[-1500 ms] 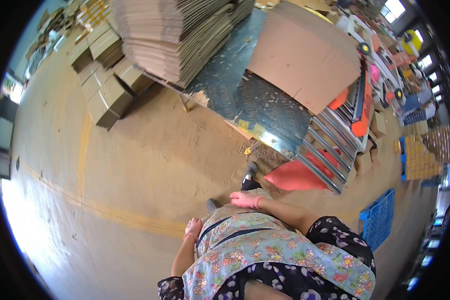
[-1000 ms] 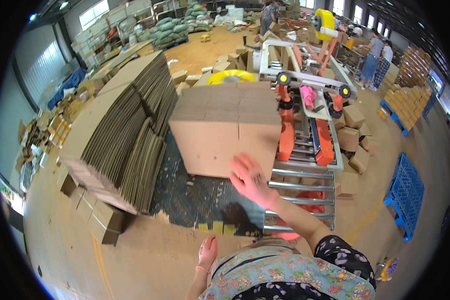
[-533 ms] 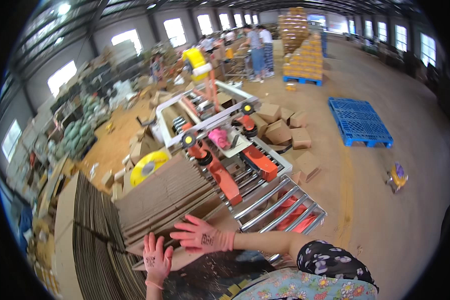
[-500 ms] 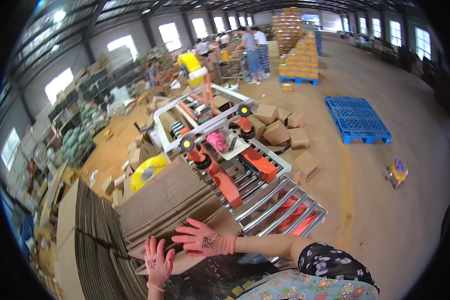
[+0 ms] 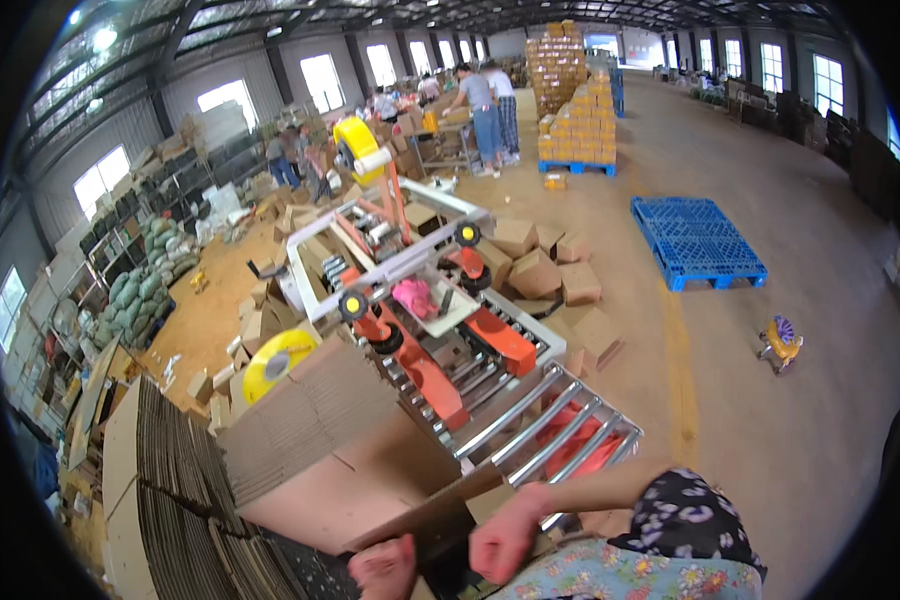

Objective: The person repeatedly picks flat cardboard sheets, places them on a conveyor-fed box-making machine, and removes formed boxes. The person stacks the finished boxes on a nearby pallet. Other workers are visible in the background.

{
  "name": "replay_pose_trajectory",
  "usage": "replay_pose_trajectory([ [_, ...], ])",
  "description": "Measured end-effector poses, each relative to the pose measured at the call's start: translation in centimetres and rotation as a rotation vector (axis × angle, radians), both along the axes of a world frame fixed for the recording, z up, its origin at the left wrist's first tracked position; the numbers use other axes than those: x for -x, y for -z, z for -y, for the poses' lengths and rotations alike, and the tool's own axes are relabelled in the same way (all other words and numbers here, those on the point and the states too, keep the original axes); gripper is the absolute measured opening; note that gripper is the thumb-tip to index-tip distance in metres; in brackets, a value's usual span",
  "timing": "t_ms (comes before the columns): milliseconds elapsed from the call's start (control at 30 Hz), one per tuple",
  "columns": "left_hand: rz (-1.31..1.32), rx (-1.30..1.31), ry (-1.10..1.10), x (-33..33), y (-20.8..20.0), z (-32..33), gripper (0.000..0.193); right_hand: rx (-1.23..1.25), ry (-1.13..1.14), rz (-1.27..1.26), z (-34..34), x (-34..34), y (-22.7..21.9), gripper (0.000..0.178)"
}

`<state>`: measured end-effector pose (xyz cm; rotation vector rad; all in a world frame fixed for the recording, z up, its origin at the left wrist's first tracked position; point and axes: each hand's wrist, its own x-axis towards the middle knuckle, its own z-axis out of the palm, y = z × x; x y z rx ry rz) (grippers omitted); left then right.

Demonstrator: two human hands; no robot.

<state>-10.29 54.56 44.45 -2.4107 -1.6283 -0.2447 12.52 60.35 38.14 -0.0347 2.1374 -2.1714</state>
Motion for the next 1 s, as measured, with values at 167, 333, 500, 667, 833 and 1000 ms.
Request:
replay_pose_trajectory([
  [167,0.024,0.258,0.353,1.9,-1.0,1.7,0.023,-0.857,0.181,-0.067,3.2,3.3,3.2,0.036],
  [333,0.348,0.527,0.429,2.8,-2.4,3.4,0.054,-1.331,0.811,-0.527,3.1,2.1,2.6,0.042],
  [500,0.112,-0.012,0.305,2.1,3.8,1.3,0.061,-1.641,1.112,0.048,-0.3,-4.0,-2.8,0.038],
  [667,0.81,0.072,-0.089,0.6,6.1,-1.1,0.042,-1.077,1.082,-0.155,5.6,-9.4,5.9,0.035],
  [833,1.224,0.951,-0.009,-6.4,4.2,-10.5,0.044,-0.827,1.688,-0.26,7.8,-13.0,6.7,0.026],
  [1000,0.921,0.804,0.23,-19.2,5.3,-18.3,0.046,-1.136,2.06,-0.018,10.5,-17.7,8.9,0.021],
])
